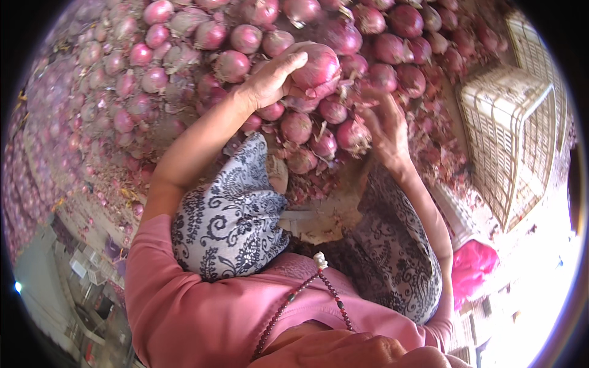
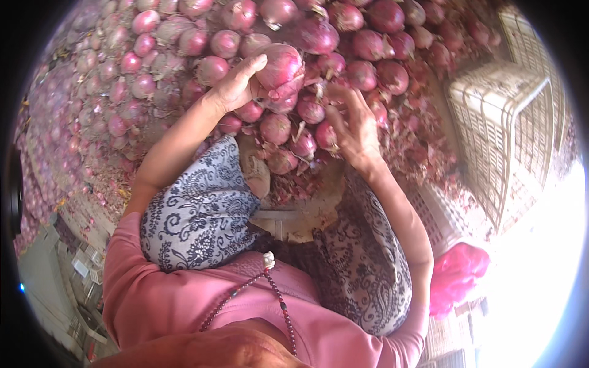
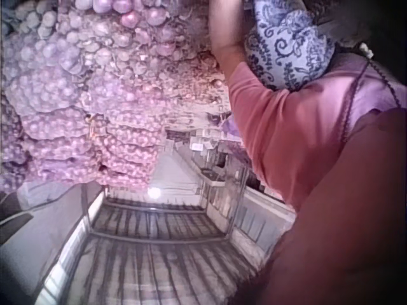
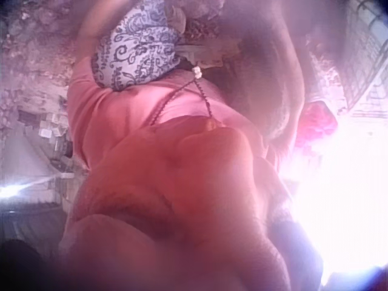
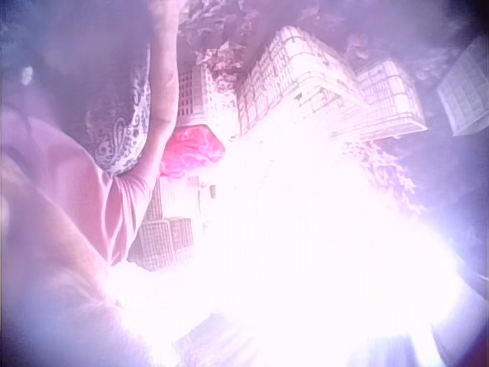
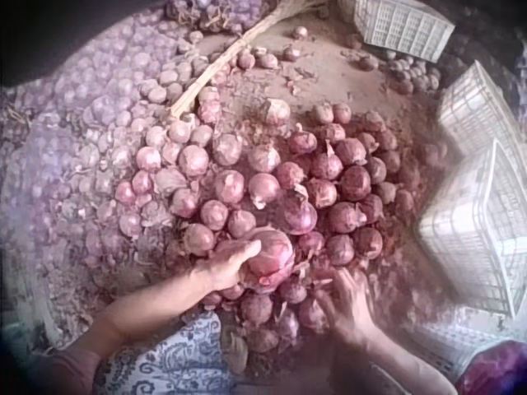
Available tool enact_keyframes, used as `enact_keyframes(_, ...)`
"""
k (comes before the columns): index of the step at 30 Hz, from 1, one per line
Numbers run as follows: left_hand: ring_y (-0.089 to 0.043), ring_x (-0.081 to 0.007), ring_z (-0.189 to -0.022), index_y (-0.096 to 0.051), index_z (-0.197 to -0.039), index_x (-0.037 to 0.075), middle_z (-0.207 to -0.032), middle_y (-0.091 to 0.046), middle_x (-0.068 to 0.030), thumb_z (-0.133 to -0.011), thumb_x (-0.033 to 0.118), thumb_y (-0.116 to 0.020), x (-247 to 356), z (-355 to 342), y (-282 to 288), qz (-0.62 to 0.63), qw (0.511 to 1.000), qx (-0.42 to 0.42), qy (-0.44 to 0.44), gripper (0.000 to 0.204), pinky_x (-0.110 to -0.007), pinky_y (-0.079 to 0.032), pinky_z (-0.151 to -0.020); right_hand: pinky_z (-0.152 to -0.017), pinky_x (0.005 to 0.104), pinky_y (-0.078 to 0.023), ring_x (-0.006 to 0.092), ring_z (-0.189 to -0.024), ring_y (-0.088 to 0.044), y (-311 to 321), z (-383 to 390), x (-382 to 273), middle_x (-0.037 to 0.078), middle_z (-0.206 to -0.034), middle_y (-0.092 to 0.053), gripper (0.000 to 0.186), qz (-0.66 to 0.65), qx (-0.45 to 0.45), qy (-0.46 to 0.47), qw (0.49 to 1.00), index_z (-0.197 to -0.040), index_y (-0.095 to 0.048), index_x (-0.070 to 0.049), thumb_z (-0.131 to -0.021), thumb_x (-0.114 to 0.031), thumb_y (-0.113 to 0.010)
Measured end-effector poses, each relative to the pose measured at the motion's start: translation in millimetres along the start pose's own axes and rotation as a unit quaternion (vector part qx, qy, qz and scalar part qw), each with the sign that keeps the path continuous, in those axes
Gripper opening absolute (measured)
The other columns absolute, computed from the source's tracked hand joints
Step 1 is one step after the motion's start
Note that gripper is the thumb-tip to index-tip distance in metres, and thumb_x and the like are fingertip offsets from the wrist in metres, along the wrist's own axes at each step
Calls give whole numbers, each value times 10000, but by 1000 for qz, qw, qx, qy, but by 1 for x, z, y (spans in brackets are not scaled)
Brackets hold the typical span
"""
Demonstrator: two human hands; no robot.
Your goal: The person sorts red onions by hand while sitting on the floor, picking up individual onions, removing loose skins, and placing them into baskets.
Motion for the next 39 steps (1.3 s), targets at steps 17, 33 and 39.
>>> enact_keyframes(17, -591, -367, -1123, -370, -1446, 89, -1325, -544, -199, -982, 488, -465, -69, 10, -42, 379, 918, 14, 111, 619, -505, -568, -910, -685, 356, -548, 250, -748, -652, 2, -1, 0, 91, -838, -629, 107, 105, 136, 78, 982, -859, -620, -63, -826, -71, -722)
enact_keyframes(33, -619, -247, -1084, -498, -1352, 105, -1242, -606, -109, -942, 591, -427, -77, 8, -53, 408, 895, -80, 164, 640, -438, -603, -795, -817, 435, -495, 342, -955, -593, -1, 5, -31, 134, -1054, -557, 437, 86, 29, 138, 986, -1131, -587, -82, -770, -215, -796)
enact_keyframes(39, -620, -239, -1078, -529, -1326, 107, -1215, -623, -82, -919, 608, -448, -80, 13, -52, 417, 888, -120, 155, 650, -447, -579, -811, -694, 363, -484, 263, -808, -582, -7, 16, -39, 78, -908, -573, 183, 153, 96, 299, 937, -834, -582, -85, -770, -105, -752)
Point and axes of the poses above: each hand's wrist, its own z-axis away from the middle knuckle, its own y-axis out of the back of the hand, x = y × z, the point moved 4 cm from there along -z, towards the middle knuckle
